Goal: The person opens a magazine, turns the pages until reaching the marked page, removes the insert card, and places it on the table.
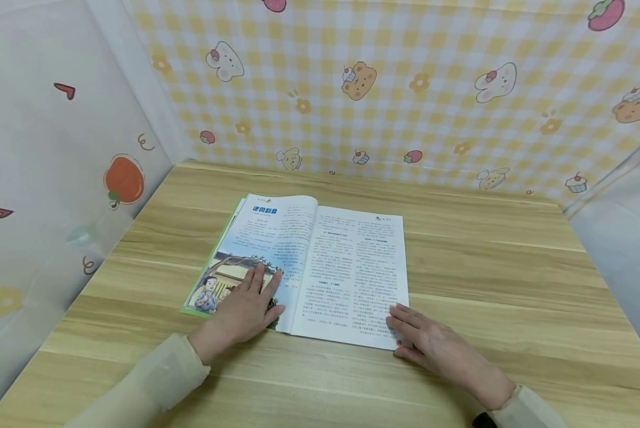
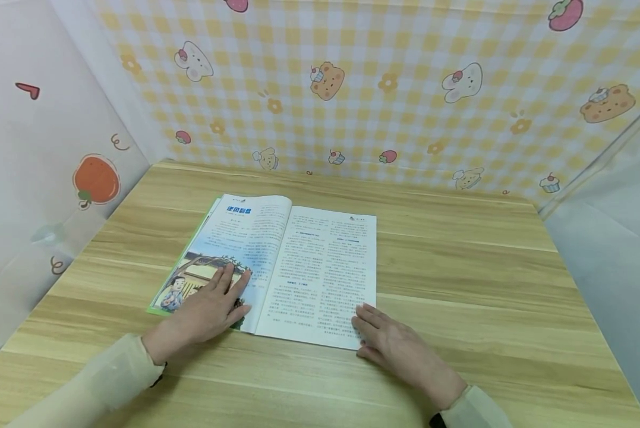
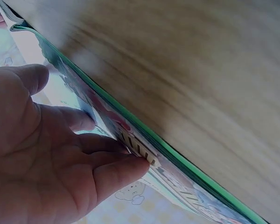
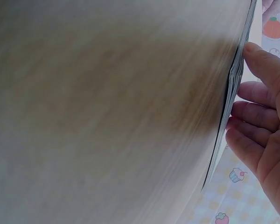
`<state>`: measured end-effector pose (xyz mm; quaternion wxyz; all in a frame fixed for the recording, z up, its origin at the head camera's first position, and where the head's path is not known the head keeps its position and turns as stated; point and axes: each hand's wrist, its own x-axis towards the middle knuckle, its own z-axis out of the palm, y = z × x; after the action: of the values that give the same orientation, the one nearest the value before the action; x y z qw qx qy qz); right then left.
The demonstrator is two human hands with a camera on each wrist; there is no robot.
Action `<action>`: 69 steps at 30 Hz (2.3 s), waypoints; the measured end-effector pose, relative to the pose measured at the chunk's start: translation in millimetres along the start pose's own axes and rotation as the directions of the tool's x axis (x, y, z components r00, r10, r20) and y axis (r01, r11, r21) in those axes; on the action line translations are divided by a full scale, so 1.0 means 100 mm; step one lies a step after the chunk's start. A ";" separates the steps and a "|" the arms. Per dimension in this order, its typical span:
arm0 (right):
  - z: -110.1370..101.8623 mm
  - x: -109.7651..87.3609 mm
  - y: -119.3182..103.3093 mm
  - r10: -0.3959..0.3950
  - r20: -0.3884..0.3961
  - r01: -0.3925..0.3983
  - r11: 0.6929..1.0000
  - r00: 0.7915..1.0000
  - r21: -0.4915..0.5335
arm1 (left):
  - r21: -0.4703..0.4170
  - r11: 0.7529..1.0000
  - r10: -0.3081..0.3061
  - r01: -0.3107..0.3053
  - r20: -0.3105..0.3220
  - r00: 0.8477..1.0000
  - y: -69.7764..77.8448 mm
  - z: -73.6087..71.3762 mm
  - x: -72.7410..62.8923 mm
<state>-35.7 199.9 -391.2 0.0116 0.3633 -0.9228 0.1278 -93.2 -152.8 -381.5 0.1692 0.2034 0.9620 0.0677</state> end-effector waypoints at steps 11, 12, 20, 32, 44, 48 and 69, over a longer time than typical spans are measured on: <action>0.00 -0.01 -0.01 0.003 0.007 -0.004 1.000 1.000 0.009 | 0.037 0.999 -0.029 0.028 0.010 1.000 0.02 0.04 0.01; 0.00 -0.01 0.00 0.000 0.002 0.000 1.000 1.000 0.008 | 0.040 0.999 -0.029 0.029 0.007 1.000 0.02 0.04 0.01; -0.02 -0.01 0.01 0.012 0.027 -0.013 0.999 1.000 0.041 | 0.050 0.998 -0.026 0.025 0.001 1.000 0.03 0.04 0.00; -0.03 -0.01 0.02 -0.008 0.026 0.008 1.000 1.000 0.016 | 0.042 0.999 -0.018 0.018 -0.009 1.000 0.03 0.05 0.00; -0.01 0.01 0.03 -0.081 -0.062 0.078 0.996 0.995 -0.053 | 0.042 0.999 -0.014 0.015 -0.020 1.000 0.01 0.08 0.01; -0.01 0.01 0.03 -0.089 -0.066 0.085 0.995 0.994 -0.060 | 0.041 0.999 -0.015 0.016 -0.022 1.000 0.01 0.08 0.01; 0.02 -0.02 0.05 -0.143 -0.138 0.132 0.987 0.980 -0.091 | 0.029 1.000 -0.009 0.010 -0.017 1.000 0.01 0.03 -0.02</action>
<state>-37.5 204.3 -394.5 0.1019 0.4153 -0.8966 0.1150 -90.4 -152.2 -383.6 0.1582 0.2008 0.9652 0.0549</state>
